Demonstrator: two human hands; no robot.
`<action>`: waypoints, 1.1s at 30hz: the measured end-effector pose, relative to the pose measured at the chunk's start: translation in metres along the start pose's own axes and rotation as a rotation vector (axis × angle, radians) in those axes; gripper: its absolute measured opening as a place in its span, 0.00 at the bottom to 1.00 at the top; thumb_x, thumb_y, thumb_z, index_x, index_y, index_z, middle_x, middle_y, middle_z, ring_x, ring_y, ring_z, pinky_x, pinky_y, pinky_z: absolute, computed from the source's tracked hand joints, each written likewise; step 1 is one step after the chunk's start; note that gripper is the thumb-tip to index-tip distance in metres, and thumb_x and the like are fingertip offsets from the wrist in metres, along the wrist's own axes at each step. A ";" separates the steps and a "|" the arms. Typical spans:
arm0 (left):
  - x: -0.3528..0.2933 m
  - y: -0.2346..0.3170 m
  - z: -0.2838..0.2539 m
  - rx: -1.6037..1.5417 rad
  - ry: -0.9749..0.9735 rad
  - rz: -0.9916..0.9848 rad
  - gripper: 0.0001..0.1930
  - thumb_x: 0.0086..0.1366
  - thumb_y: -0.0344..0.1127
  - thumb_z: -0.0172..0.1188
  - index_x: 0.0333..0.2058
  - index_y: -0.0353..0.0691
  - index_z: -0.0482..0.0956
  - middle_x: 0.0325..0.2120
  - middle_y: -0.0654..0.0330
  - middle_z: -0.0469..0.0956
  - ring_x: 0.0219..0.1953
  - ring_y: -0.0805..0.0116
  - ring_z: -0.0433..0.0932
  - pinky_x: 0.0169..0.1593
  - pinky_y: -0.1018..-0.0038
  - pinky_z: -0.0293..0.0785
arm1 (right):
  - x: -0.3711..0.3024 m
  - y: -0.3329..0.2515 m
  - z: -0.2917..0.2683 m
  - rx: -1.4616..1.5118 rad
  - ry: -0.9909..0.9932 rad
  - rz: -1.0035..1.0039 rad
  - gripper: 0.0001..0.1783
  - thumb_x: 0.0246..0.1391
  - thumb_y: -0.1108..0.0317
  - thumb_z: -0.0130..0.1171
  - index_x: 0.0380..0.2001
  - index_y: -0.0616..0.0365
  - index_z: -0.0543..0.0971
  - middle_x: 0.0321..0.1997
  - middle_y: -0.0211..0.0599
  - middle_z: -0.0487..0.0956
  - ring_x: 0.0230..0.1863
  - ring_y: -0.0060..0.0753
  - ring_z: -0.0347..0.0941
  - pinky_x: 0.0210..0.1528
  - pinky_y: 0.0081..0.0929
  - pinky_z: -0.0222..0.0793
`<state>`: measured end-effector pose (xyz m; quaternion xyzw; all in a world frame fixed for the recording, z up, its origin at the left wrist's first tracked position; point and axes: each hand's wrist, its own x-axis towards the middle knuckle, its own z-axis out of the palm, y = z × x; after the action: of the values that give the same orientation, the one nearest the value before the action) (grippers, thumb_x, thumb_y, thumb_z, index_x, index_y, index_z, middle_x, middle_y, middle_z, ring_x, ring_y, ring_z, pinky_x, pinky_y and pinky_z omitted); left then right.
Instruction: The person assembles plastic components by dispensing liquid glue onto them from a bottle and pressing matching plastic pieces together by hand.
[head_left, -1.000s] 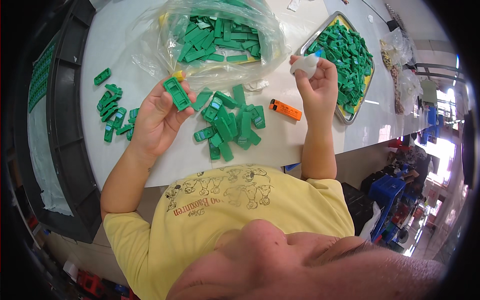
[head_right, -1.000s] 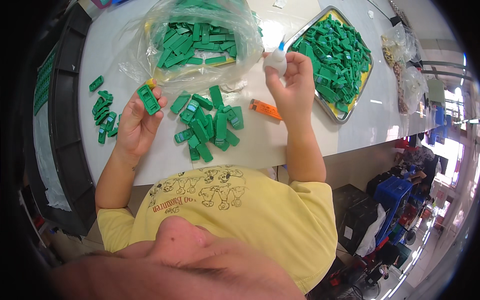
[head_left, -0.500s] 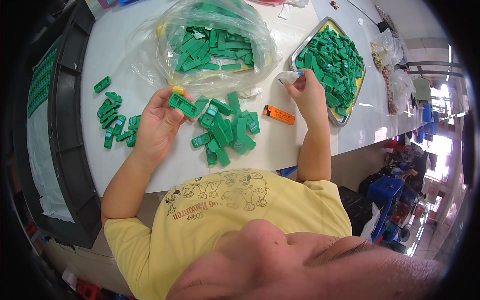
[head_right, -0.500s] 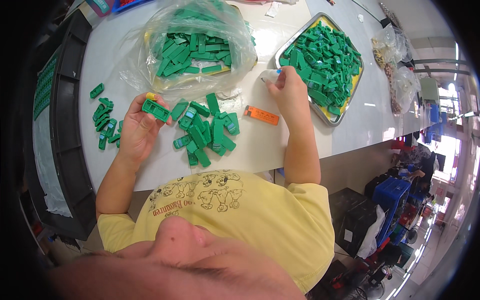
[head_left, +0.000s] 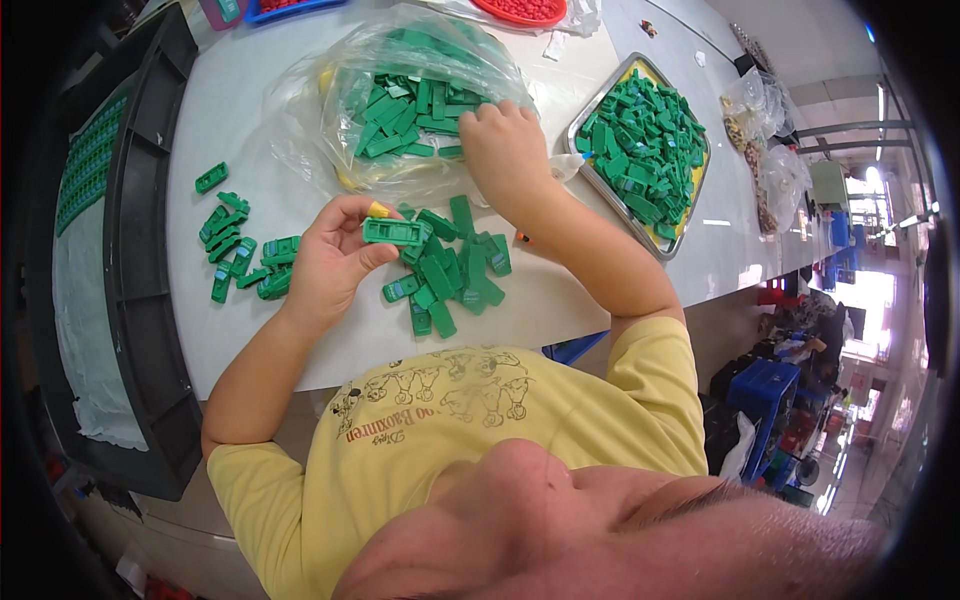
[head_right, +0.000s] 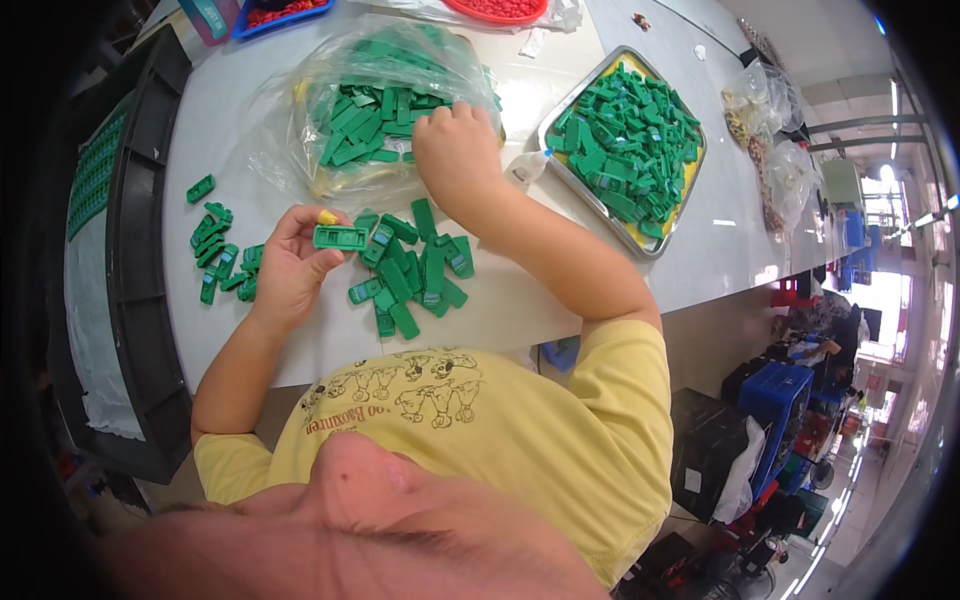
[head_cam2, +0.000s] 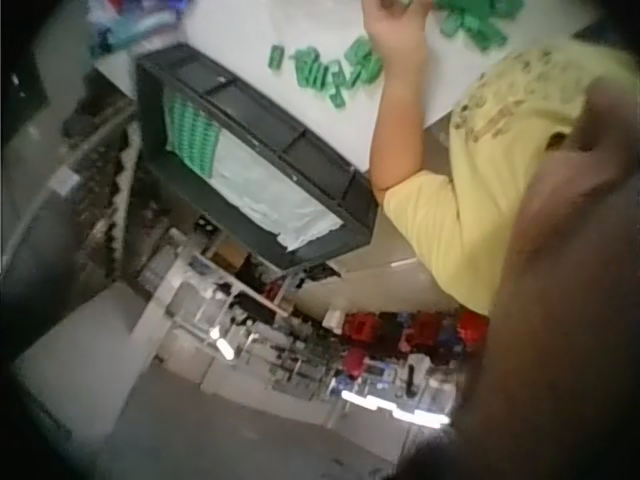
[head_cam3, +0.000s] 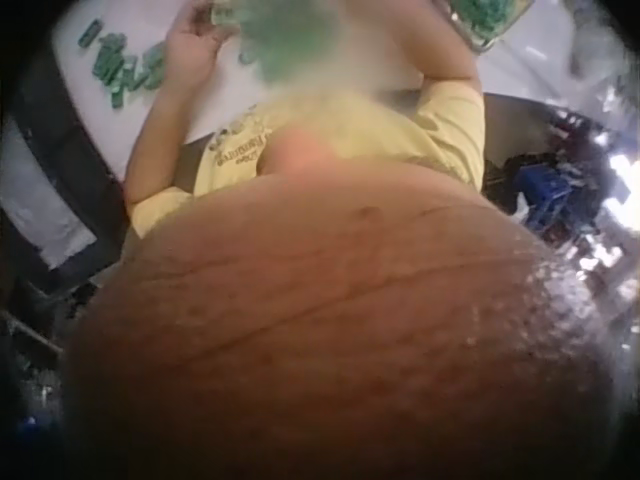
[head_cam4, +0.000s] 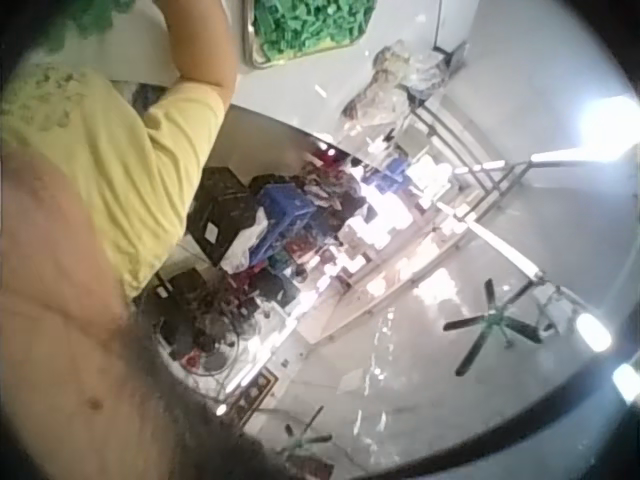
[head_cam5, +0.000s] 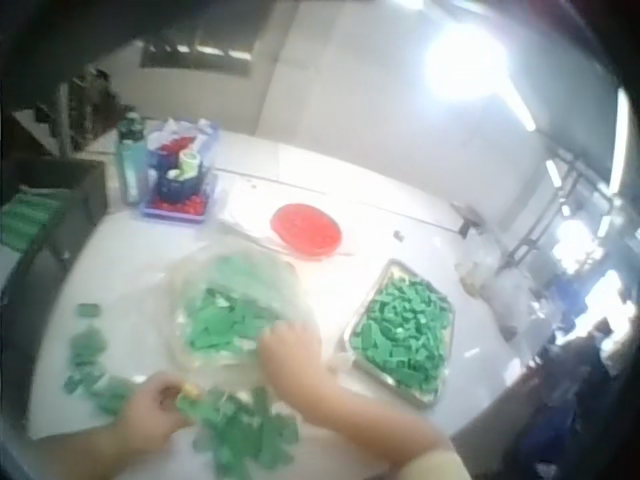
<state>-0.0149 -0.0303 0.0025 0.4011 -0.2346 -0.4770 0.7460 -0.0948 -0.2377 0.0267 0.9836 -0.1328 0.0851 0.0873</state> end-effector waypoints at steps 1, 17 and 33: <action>-0.001 0.003 -0.001 0.022 -0.013 0.013 0.17 0.51 0.23 0.59 0.39 0.37 0.65 0.37 0.59 0.71 0.40 0.73 0.71 0.45 0.76 0.69 | 0.007 -0.004 0.004 -0.076 -0.014 0.021 0.04 0.38 0.72 0.51 0.23 0.56 0.73 0.26 0.36 0.73 0.32 0.37 0.69 0.34 0.30 0.62; -0.001 0.011 -0.024 0.098 -0.019 -0.024 0.16 0.52 0.21 0.57 0.39 0.35 0.64 0.37 0.59 0.70 0.40 0.73 0.71 0.44 0.76 0.72 | -0.005 -0.021 -0.032 1.748 -0.125 0.531 0.10 0.46 0.76 0.55 0.34 0.62 0.69 0.27 0.32 0.73 0.24 0.19 0.70 0.27 0.16 0.65; 0.007 -0.015 -0.010 0.265 -0.060 0.087 0.17 0.51 0.19 0.57 0.40 0.34 0.64 0.38 0.58 0.68 0.41 0.73 0.70 0.46 0.77 0.70 | -0.065 -0.026 -0.003 2.002 -0.007 0.414 0.07 0.51 0.79 0.49 0.35 0.61 0.68 0.38 0.41 0.73 0.31 0.26 0.70 0.34 0.23 0.68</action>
<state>-0.0128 -0.0359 -0.0158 0.4711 -0.3350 -0.4209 0.6991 -0.1498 -0.1968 0.0129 0.5632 -0.1686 0.1675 -0.7914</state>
